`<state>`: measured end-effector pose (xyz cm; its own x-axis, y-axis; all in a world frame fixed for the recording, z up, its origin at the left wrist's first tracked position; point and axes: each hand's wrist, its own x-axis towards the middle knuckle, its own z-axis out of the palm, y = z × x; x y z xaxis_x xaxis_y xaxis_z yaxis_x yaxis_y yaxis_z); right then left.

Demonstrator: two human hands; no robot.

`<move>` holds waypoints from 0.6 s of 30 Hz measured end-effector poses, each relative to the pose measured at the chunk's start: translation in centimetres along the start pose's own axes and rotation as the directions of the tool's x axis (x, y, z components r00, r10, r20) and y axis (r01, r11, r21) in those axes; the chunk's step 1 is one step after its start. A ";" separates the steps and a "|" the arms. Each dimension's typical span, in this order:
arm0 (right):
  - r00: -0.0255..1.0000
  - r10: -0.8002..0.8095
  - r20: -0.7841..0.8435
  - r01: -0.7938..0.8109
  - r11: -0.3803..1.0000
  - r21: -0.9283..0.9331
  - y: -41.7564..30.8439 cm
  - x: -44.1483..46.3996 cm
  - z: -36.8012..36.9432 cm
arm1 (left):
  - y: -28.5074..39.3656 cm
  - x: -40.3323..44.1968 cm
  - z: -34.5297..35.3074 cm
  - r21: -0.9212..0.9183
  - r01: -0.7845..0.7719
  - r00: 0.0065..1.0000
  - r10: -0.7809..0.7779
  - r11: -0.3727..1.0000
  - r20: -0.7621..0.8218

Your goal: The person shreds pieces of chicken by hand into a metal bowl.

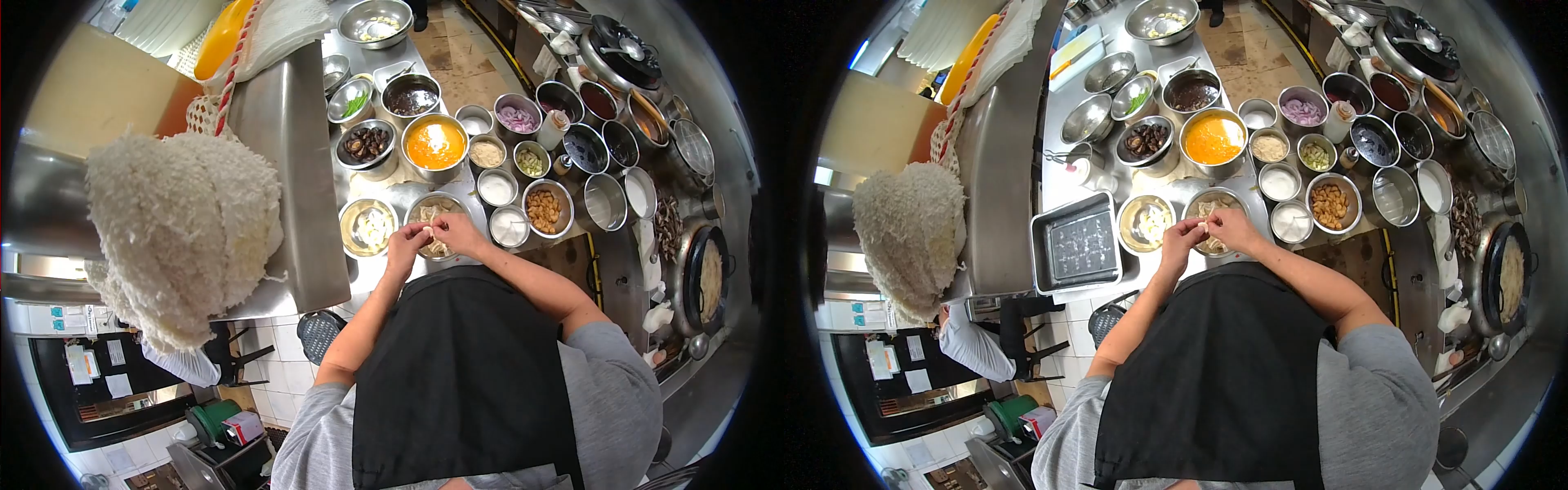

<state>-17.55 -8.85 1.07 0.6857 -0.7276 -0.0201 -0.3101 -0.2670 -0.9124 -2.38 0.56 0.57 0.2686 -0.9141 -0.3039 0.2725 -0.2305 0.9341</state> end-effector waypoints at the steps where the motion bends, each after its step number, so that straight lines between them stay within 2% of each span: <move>1: 1.000 -0.002 -0.025 0.003 0.999 0.034 0.3 0.0 0.3 | 0.1 0.0 0.0 0.000 0.000 1.000 0.000 1.000 0.000; 6: 0.997 0.000 -0.075 0.008 0.994 0.108 0.3 0.0 0.5 | 0.5 0.0 0.0 0.105 -0.002 1.000 0.001 0.994 0.013; 10: 0.999 -0.001 -0.046 0.000 1.000 -0.002 -0.6 0.0 0.1 | 0.8 -0.1 -0.1 0.116 -0.014 0.999 0.010 0.993 0.039; 12: 0.998 -0.004 -0.057 0.002 0.999 -0.049 -0.9 -0.1 0.2 | 0.9 0.1 -0.3 0.098 -0.012 0.999 0.007 0.995 0.043; 16: 0.994 0.034 -0.106 -0.034 0.999 0.000 -0.4 -0.2 1.1 | 1.2 0.0 -1.0 0.087 0.000 0.993 -0.010 0.996 0.114; 18: 0.991 0.041 -0.124 -0.038 0.999 0.024 0.3 -0.2 1.6 | 0.9 -0.1 -1.2 -0.003 0.016 0.995 -0.016 1.000 0.103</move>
<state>-16.74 -7.79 0.14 0.5852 -0.8109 -0.0067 -0.3204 -0.2237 -0.9205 -1.04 0.80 1.19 0.1680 -0.9397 -0.2978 0.2796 -0.2442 0.9285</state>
